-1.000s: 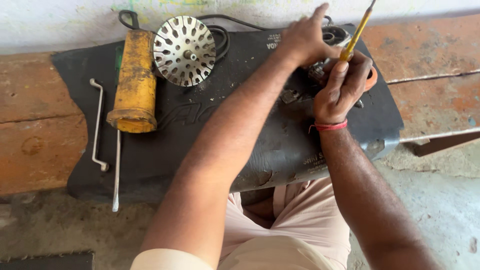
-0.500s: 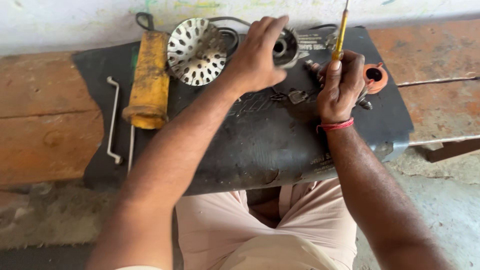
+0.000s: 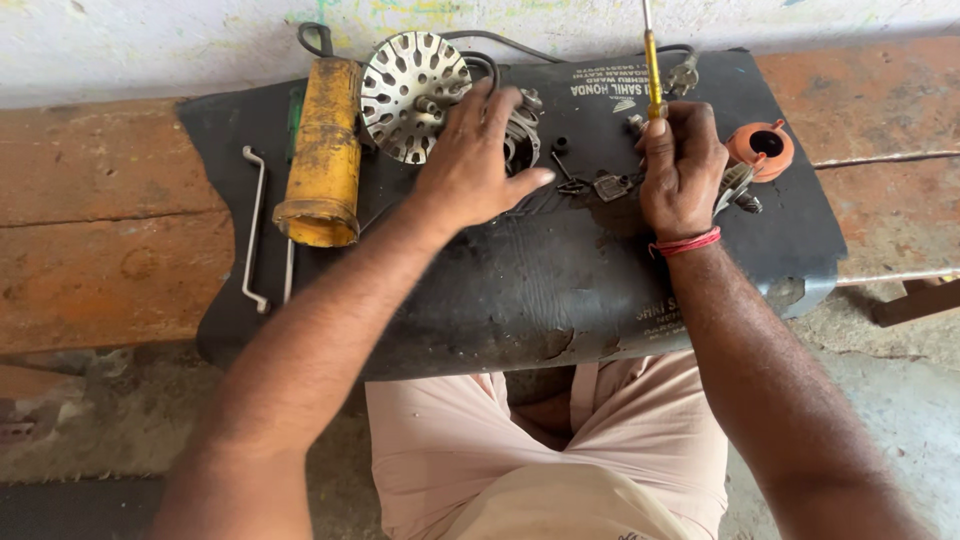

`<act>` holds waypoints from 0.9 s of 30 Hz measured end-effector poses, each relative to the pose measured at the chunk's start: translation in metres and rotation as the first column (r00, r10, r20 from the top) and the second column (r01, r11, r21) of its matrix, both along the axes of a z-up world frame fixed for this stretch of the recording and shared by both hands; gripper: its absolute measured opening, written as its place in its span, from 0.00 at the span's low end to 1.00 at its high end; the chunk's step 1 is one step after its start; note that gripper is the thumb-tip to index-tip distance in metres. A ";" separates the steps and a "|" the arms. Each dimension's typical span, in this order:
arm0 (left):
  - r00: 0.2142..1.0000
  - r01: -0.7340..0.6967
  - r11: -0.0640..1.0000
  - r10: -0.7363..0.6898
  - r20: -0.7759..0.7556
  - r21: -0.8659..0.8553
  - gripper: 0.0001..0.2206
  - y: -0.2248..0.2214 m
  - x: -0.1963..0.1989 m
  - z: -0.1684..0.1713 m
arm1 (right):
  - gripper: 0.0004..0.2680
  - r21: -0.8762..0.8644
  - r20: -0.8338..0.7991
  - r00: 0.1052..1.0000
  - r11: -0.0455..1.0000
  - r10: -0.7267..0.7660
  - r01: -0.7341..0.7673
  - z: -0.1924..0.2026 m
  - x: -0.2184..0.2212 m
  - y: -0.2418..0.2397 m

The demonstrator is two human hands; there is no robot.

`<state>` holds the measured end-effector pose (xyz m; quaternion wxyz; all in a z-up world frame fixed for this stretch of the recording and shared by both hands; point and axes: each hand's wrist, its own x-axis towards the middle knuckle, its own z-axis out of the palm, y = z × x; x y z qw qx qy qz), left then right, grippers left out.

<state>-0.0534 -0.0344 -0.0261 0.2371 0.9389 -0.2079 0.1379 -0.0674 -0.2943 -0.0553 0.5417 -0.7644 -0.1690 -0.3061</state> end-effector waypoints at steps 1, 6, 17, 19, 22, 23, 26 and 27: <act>0.999 -0.050 0.999 0.050 -0.018 0.004 0.48 -0.008 0.001 -0.004 | 0.07 -0.043 0.014 1.000 0.999 -0.020 0.020 0.000 0.000 -0.001; 0.977 -0.203 0.979 0.203 -0.059 0.015 0.48 -0.024 0.018 -0.024 | 0.05 -0.077 -0.030 0.999 0.997 -0.011 0.009 0.001 -0.002 -0.003; 0.928 0.194 0.960 -0.113 0.354 -0.200 0.28 -0.007 0.020 -0.042 | 0.08 -0.200 0.012 1.000 0.980 -0.015 0.017 0.004 -0.005 -0.002; 0.945 0.184 0.939 -0.087 0.315 -0.292 0.24 -0.008 0.022 -0.047 | 0.09 -0.210 0.021 1.000 0.978 -0.004 0.008 0.004 -0.008 -0.001; 0.959 0.200 0.899 -0.098 0.267 -0.390 0.25 -0.001 0.029 -0.048 | 0.11 -0.211 0.019 0.999 0.977 0.028 -0.023 0.006 -0.012 0.002; 0.953 0.195 0.906 -0.084 0.292 -0.375 0.25 0.001 0.029 -0.049 | 0.12 -0.208 0.023 0.999 0.977 0.044 -0.038 0.008 -0.015 0.004; 0.920 0.218 0.912 -0.073 0.384 -0.348 0.30 0.002 0.030 -0.050 | 0.11 -0.288 0.036 0.997 0.956 0.062 -0.049 0.027 -0.026 0.004; 0.908 0.229 0.911 -0.072 0.413 -0.342 0.32 0.002 0.029 -0.051 | 0.10 -0.328 0.037 0.997 0.943 0.065 -0.049 0.037 -0.031 0.001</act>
